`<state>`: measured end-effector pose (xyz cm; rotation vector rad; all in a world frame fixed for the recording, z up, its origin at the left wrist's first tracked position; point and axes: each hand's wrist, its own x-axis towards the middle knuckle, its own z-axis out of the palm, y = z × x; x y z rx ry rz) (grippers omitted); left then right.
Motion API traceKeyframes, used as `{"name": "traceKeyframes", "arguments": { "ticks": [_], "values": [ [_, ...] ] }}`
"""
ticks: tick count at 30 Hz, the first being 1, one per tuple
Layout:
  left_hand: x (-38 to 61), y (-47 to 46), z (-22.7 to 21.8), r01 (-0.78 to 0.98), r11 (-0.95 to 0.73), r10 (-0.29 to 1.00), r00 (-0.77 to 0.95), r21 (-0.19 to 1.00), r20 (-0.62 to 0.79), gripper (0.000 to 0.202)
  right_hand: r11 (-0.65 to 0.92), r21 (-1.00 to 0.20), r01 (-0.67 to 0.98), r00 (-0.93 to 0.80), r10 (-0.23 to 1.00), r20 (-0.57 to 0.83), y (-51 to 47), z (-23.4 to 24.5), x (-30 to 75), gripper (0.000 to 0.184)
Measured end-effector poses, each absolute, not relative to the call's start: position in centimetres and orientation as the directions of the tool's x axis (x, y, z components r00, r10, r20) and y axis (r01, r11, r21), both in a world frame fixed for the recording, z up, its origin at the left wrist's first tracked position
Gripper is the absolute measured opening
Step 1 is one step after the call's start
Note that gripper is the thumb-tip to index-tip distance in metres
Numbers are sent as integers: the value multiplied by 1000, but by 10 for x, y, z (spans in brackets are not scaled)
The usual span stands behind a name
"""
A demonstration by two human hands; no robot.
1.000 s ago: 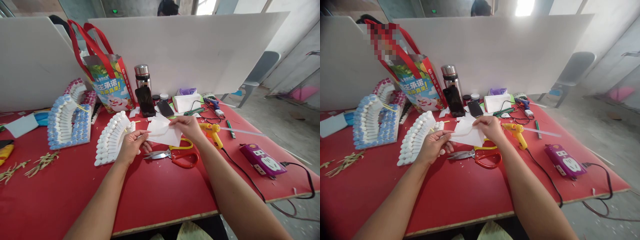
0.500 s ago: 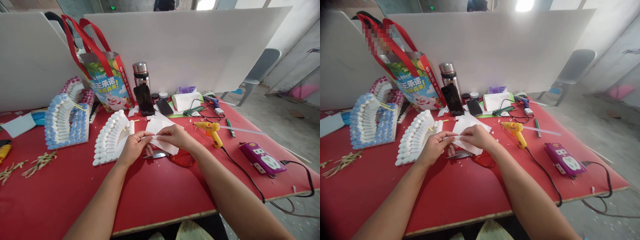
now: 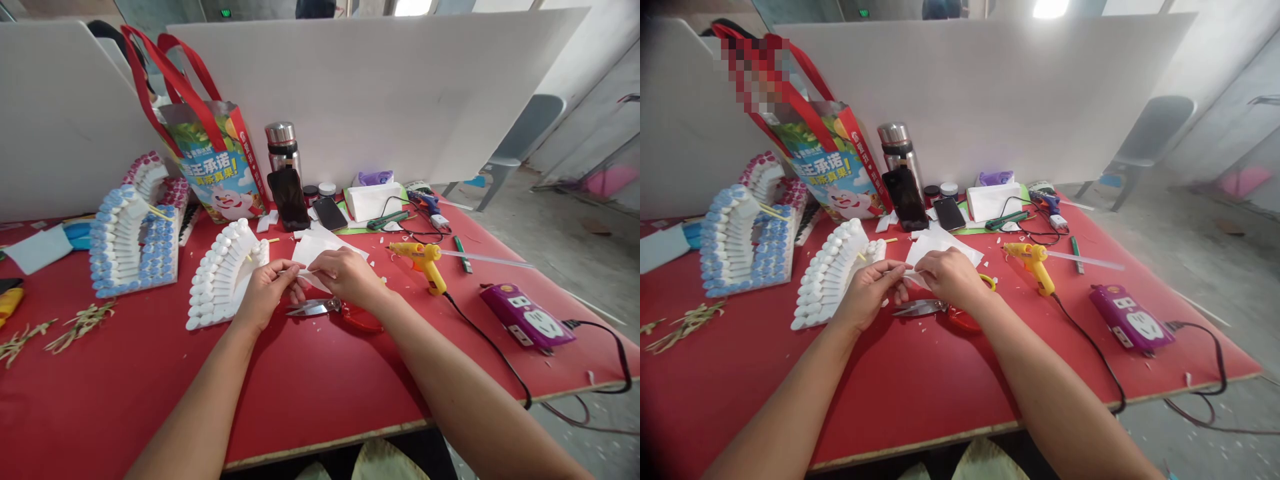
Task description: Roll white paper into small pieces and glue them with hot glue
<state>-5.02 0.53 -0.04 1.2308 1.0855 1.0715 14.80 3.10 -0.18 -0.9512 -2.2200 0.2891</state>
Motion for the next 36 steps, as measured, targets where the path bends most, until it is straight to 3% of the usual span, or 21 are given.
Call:
{"name": "traceKeyframes", "arguments": {
  "ticks": [4,7,9,12,14,16,19,22,26,31,36],
  "values": [
    [-53,2,3,66,15,989,143,998,-24,23,566,-578,588,-422,824,378,26,12,151,32],
    [-56,-2,7,22,16,971,240,1000,-21,18,451,-721,526,-444,869,219,21,23,154,42],
    [-59,-3,10,-66,48,953,302,997,-25,15,338,-828,447,-521,851,66,19,29,156,50],
    [-63,-2,11,-204,69,952,306,976,-3,11,-1,-970,244,-604,782,-153,17,33,154,54],
    [-63,-2,12,-185,47,956,292,982,9,11,-220,-973,67,-666,717,-208,16,31,151,53],
    [-61,-2,12,-89,35,945,326,995,-4,13,-334,-942,-44,-732,652,-197,16,25,146,48],
    [-54,-4,12,46,36,920,389,998,-51,16,-334,-940,-75,-768,620,-159,20,11,142,39],
    [-49,-4,10,138,14,933,354,990,-62,19,-225,-974,-31,-704,696,-139,27,2,142,35],
    [-49,0,5,147,-22,962,271,989,-19,24,-195,-980,26,-602,780,-171,31,3,145,31],
    [-50,2,0,148,-27,966,258,989,-12,27,-186,-982,40,-616,769,-171,31,10,152,27],
    [-48,1,3,229,-252,950,245,940,194,13,-254,-967,5,-668,718,-192,33,12,158,30]
  ]
}}
